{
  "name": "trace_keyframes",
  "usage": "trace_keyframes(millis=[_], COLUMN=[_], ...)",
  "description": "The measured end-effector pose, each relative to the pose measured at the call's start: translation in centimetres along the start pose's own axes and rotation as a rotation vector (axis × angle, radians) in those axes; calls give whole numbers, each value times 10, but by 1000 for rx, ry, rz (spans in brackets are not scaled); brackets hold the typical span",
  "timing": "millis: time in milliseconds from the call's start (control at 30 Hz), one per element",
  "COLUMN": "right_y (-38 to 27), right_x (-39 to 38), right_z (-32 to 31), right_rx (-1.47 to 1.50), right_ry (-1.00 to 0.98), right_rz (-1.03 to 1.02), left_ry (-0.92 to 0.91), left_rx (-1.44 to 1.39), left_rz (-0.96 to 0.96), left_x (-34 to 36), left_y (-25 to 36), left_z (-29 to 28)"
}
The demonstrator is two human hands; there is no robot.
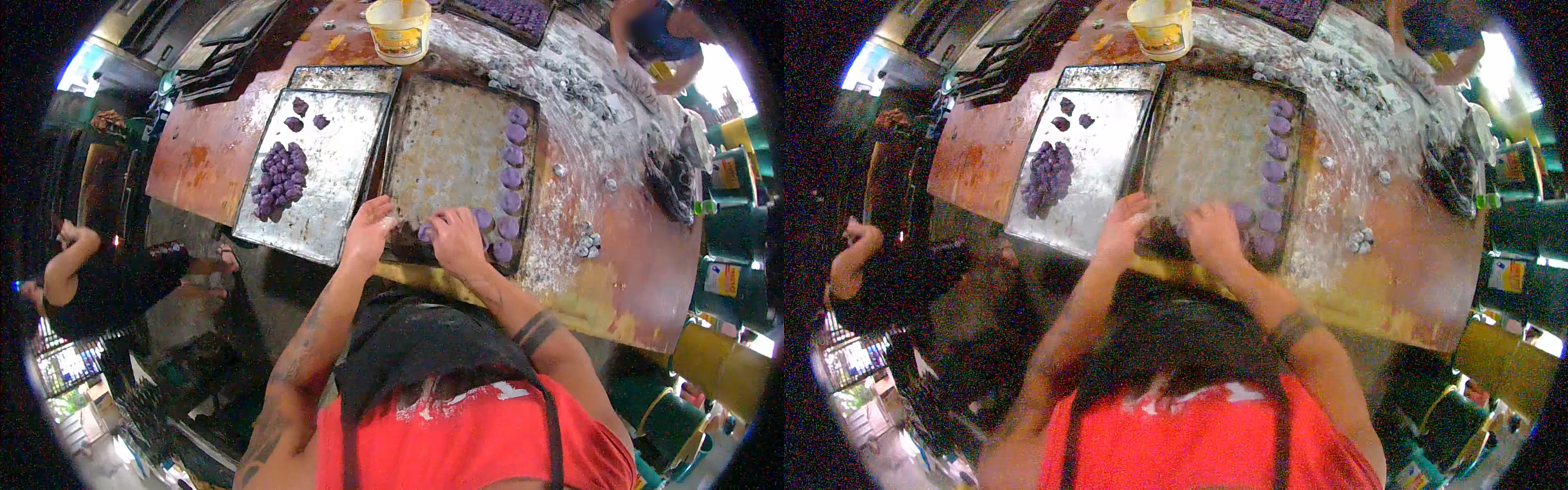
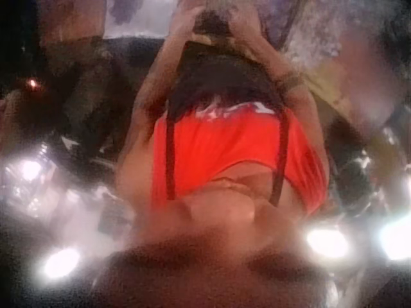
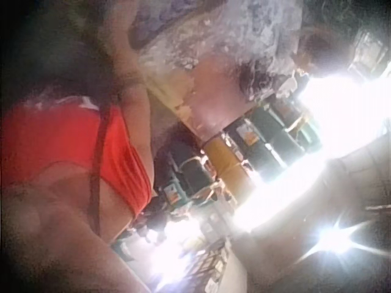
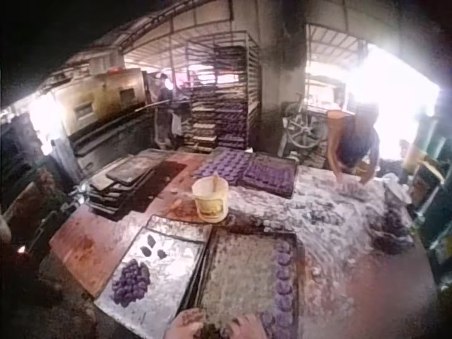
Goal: The person takes dough pieces, rolls them into balls by hand, and arranges them onto a baking tray.
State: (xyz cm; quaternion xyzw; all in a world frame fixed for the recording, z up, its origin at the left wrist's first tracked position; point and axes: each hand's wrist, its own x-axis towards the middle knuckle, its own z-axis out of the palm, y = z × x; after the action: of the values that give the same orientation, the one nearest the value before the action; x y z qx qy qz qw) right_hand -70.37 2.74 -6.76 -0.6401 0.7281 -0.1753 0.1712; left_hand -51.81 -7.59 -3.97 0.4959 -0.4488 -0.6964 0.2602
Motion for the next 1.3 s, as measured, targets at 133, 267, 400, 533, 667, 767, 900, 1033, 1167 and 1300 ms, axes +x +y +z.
trace_keyframes(millis=[133, 267, 400, 533, 667, 767, 900, 1033, 1167, 1300], right_y=[-7, 9, 149, 290, 300, 201, 47, -24, -19, -34], right_x=[-25, 16, 69, 24, -20, -16, 13, 35, 25, 16], right_z=[3, -40, -112, -107, -72, -81, -88, -107, -104, -137], right_rx=[-10, 35, 26, -382, -500, 672, 537, 493, 198, 398], right_ry=[165, -173, 621, 431, 580, 518, 399, 373, 429, 419], right_rz=[-215, -219, 241, 469, 287, 542, 284, -82, -152, 35], left_ry=[33, -27, 459, 717, 680, 739, 63, -203, -235, -286], left_rx=[109, 343, 1202, 1367, 1423, 1162, -2, -161, -422, -251], left_rz=[-68, -4, 521, 487, 400, 869, 168, -55, -17, 101], left_x=[-2, 24, 63, 97, 105, 85, 31, 13, 1, -3], left_y=[-3, -11, 11, 33, 42, 48, 66, 68, 62, 72], left_z=[-18, -49, -126, -144, -145, -117, 4, 56, 84, 80])
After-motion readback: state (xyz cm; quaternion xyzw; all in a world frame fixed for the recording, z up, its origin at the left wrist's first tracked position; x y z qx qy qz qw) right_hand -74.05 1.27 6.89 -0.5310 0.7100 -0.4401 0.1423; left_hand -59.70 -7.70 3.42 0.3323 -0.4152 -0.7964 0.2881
